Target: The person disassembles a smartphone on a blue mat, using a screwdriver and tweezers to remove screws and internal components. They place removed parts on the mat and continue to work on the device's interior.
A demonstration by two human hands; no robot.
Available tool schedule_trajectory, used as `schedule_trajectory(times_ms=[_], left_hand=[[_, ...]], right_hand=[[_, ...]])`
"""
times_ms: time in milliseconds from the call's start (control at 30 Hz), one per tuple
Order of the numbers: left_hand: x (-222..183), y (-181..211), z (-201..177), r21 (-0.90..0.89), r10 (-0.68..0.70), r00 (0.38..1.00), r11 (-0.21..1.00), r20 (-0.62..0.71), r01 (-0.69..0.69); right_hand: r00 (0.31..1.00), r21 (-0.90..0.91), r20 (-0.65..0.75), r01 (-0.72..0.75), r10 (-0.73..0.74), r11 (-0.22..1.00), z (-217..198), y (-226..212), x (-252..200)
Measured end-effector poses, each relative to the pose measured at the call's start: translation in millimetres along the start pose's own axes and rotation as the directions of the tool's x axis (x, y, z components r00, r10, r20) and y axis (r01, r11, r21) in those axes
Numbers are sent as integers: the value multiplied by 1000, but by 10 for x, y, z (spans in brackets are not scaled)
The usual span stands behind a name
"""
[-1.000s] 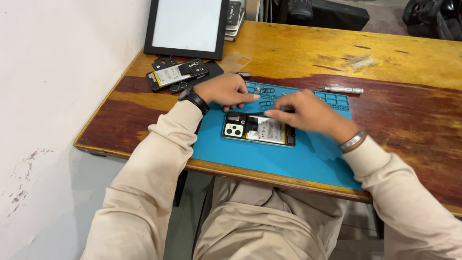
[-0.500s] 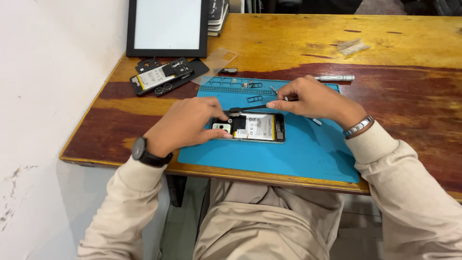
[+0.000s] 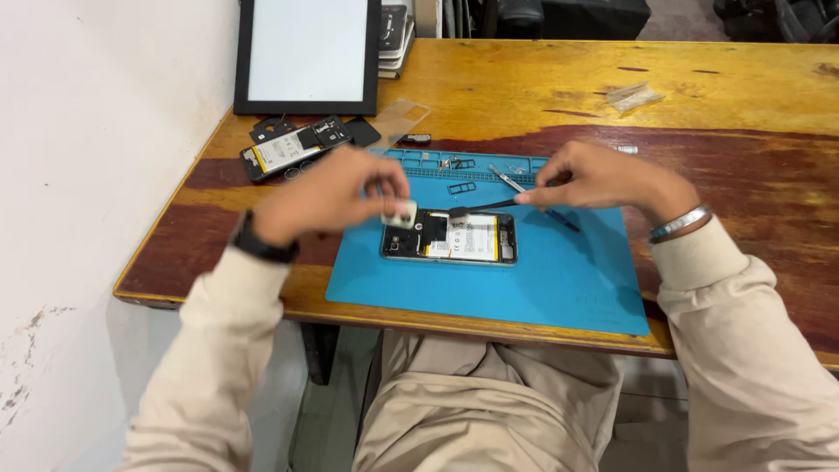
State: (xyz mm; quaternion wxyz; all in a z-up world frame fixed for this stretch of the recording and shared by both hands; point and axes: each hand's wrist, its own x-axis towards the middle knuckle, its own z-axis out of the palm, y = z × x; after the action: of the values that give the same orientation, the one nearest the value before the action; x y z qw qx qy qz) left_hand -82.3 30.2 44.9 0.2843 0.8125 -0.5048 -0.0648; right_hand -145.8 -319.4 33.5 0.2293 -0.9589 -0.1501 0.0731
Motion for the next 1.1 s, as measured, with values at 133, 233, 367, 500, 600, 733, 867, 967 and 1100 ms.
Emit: schedule_trajectory(times_ms=[133, 233, 367, 500, 600, 733, 867, 967, 1100], left_hand=[[392, -388, -110, 12, -70, 996, 998, 59, 69], [689, -596, -5, -19, -250, 962, 967, 113, 254], [726, -706, 245, -56, -80, 996, 995, -41, 77], [603, -705, 273, -8, 29, 994, 1000, -106, -30], [599, -662, 358, 25, 24, 991, 999, -129, -21], [606, -580, 353, 70, -32, 993, 997, -116, 40], [577, -599, 430, 14, 17, 992, 1000, -126, -16], [647, -597, 333, -11, 39, 994, 999, -102, -41], [613, -618, 378, -40, -57, 995, 998, -85, 54]], right_hand=[[997, 6, -55, -59, 59, 998, 39, 7, 65], [996, -180, -70, -63, 51, 982, 235, -114, 151], [991, -80, -133, -12, 1, 997, 329, -156, 171], [999, -58, -16, -41, 40, 997, 67, 45, 114], [949, -59, 81, -301, 305, 952, -59, 277, -9], [915, 14, 126, -388, 383, 921, -84, 316, -9], [939, 91, 211, -295, 271, 951, 169, 253, 63], [945, 69, 182, -289, 273, 955, 30, 278, 102], [936, 13, 152, -321, 316, 947, -194, 489, -112]])
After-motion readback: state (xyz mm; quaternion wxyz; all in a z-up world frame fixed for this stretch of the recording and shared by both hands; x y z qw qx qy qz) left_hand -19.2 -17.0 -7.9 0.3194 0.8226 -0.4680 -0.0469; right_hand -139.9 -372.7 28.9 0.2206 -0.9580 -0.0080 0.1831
